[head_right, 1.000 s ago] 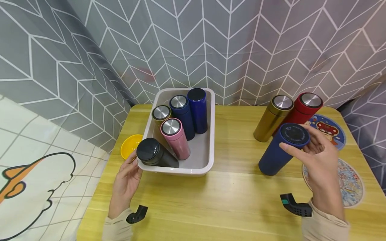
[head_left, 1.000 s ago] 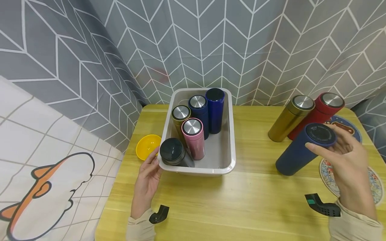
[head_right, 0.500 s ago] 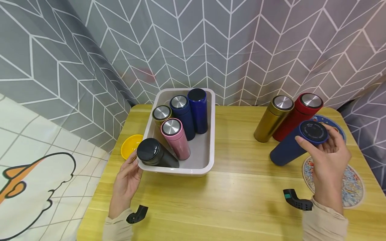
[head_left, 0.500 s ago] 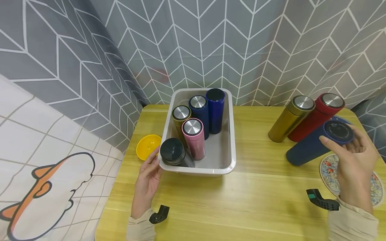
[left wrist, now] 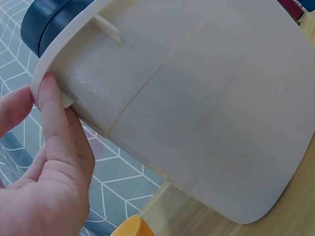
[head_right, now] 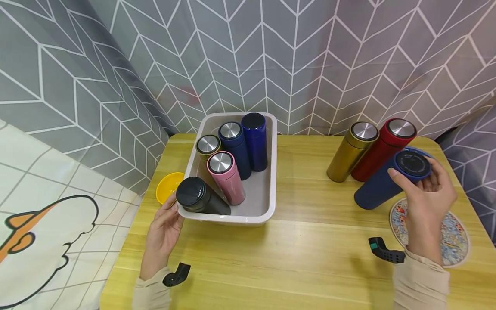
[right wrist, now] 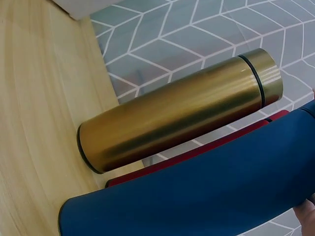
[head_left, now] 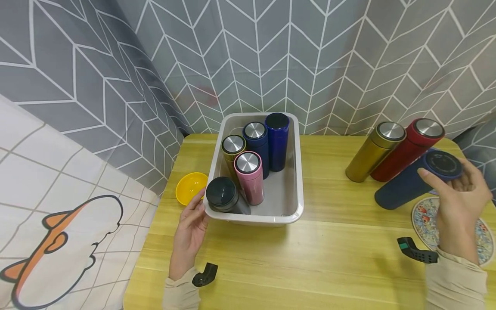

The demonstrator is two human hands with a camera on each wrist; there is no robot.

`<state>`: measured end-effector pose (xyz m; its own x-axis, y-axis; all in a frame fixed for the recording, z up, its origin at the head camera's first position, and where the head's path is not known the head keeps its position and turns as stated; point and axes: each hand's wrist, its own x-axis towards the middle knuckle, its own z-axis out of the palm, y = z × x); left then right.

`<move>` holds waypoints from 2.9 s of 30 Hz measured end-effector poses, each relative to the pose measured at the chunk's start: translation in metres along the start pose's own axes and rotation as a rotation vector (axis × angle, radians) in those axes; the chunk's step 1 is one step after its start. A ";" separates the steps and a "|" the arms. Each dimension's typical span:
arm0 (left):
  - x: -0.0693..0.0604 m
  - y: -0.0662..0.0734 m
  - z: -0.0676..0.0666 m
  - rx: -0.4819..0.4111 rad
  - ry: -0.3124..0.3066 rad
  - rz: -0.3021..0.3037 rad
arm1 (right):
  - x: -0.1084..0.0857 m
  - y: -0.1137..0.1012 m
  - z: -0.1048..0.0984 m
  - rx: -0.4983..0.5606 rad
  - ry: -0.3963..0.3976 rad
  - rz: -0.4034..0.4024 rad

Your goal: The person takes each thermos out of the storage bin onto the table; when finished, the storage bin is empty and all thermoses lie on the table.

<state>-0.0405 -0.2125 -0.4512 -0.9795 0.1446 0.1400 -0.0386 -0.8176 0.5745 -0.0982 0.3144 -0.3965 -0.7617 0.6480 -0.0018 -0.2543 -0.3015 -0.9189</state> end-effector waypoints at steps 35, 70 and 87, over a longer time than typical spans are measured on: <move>-0.001 0.002 0.005 0.041 0.078 -0.012 | -0.004 -0.009 0.003 -0.070 -0.003 -0.016; 0.000 0.002 0.005 0.078 0.094 -0.018 | -0.040 -0.003 0.122 -0.615 -0.612 -0.022; 0.001 0.000 0.004 0.061 0.074 -0.007 | -0.036 0.015 0.198 -0.444 -0.825 0.140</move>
<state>-0.0406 -0.2098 -0.4479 -0.9913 0.1069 0.0771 -0.0357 -0.7808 0.6238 -0.1925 0.1477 -0.3320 -0.9923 -0.1239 0.0003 -0.0083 0.0644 -0.9979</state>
